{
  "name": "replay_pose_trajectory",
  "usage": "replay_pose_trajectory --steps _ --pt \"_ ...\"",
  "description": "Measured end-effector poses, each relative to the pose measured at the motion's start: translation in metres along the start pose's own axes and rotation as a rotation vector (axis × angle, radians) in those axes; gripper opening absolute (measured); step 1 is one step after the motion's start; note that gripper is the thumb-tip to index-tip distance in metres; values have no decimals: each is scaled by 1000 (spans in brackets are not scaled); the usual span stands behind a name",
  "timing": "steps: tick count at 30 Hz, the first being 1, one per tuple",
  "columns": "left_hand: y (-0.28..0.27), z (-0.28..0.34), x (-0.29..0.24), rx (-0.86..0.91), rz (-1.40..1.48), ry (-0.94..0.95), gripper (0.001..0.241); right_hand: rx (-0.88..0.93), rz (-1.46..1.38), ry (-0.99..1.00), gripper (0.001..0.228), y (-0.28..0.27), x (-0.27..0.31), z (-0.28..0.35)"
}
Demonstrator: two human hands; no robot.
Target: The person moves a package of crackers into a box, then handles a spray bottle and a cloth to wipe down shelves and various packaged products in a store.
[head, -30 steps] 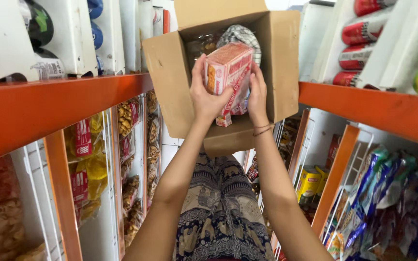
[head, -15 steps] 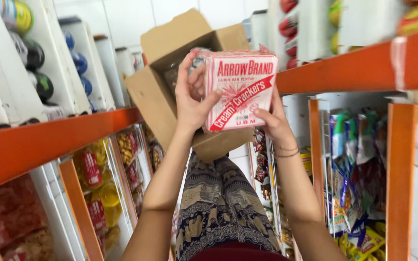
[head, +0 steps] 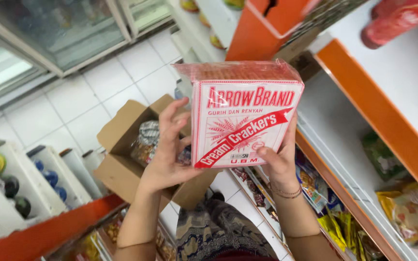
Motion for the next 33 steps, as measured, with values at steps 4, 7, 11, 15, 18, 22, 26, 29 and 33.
replay_pose_trajectory --steps 4,7,11,15,18,22,26,29,33 --pt "28 -30 -18 -52 258 147 95 -67 130 -148 116 -11 62 9" --pt "45 -52 -31 -77 315 240 86 -36 227 -287 120 -10 110 19" --pt "72 -79 -47 -84 354 315 82 61 305 -393 127 -3 169 34" --pt "102 -108 -66 -56 354 401 84 -3 369 -446 124 -4 216 39" --pt "121 -130 -80 -32 412 440 83 -80 659 -768 109 3 264 45" --pt "138 -157 -107 -46 429 515 80 -209 890 -1001 109 9 304 45" --pt "151 -189 -133 8 489 551 74 -294 1005 -1079 100 9 331 35" --pt "153 -207 -155 152 555 665 53 -318 746 -1039 78 -7 349 27" --pt "158 -222 -170 109 414 810 47 -193 404 -967 54 -18 372 8"
Point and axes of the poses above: each hand's wrist, its own z-axis away from the middle knuckle, its own y-axis out of the palm, x = y × z, the point moved 10 cm from there along -z, towards the middle knuckle, and after that the axes turned 10 degrees about -x, right-handed, at the moved point
